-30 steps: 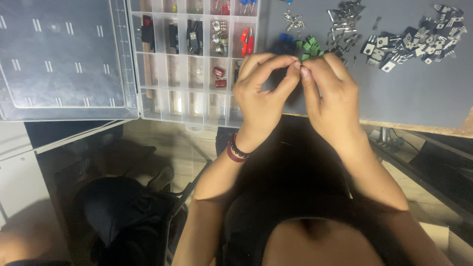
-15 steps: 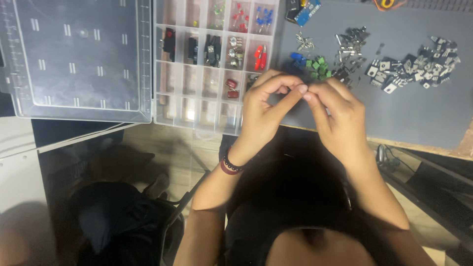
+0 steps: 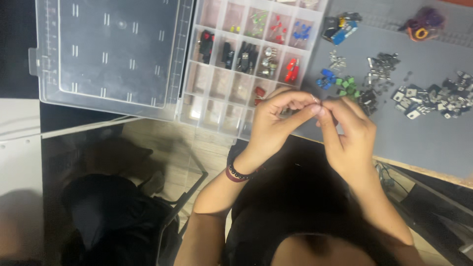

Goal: The person sorts various electronic components from a compartmentalized plastic box onto a work surface. They pick up small items such as capacitors, resistors, and integrated circuits, then place them into separate piles on the table. The person also handles a small blue circuit board, turning it over in their hands.

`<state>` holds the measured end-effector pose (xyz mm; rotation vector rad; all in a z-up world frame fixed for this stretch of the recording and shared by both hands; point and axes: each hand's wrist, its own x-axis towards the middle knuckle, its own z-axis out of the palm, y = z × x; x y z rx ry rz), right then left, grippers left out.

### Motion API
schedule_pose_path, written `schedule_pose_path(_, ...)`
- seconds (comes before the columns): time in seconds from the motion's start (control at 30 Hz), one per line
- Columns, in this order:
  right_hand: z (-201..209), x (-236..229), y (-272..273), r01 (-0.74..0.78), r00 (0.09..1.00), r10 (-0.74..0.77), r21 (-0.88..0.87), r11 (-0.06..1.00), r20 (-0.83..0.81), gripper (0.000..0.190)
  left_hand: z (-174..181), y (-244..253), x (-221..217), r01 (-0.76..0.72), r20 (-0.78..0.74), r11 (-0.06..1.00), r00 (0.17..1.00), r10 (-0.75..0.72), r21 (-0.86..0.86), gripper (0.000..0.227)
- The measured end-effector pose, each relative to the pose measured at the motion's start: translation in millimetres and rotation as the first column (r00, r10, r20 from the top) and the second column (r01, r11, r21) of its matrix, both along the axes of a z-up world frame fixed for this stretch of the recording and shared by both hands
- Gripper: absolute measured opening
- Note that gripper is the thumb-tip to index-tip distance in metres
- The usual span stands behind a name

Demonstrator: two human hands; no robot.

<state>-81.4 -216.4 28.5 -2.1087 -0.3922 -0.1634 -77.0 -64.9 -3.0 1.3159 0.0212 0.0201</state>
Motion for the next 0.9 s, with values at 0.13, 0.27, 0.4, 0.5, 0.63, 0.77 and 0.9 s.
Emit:
schedule_pose_path(0.13, -3, 0, 16, 0.004, 1.0, -0.003, 0.047, 0.999, -0.019, 0.017, -7, 2, -2, -0.015, -0.082, 0.984, 0.997, 0.001, -0.177, 0.01)
schedule_pose_path(0.27, 3, 4, 24, 0.001, 1.0, -0.001, 0.033, 0.999, -0.018, 0.019, -4, 6, 2, -0.072, -0.102, 0.966, 0.994, 0.048, -0.247, 0.014)
schedule_pose_path(0.4, -23, 1, 15, 0.03, 0.952, 0.081, 0.355, 0.934, -0.294, 0.025, 0, 12, 7, -0.04, -0.028, 0.958, 0.999, 0.033, -0.283, 0.014)
schedule_pose_path(0.5, -33, 0, 13, 0.164, 0.855, 0.223, 0.653, 0.739, -0.468, 0.028, 1, 12, 8, -0.008, 0.013, 0.95, 1.0, 0.013, -0.313, 0.013)
schedule_pose_path(0.63, -38, -4, 15, 0.279, 0.785, 0.32, 0.765, 0.581, -0.53, 0.035, -18, 5, 3, -0.029, -0.039, 0.933, 0.999, 0.016, -0.359, 0.016)
schedule_pose_path(0.77, -42, -8, 21, 0.425, 0.687, 0.367, 0.757, 0.497, -0.627, 0.033, -6, 2, -2, -0.131, -0.276, 0.847, 0.961, -0.019, -0.516, 0.016)
schedule_pose_path(0.9, -40, -8, 27, 0.424, 0.644, 0.497, 0.812, 0.402, -0.582, 0.024, -11, -1, -2, -0.232, -0.342, 0.711, 0.939, -0.013, -0.663, 0.019)
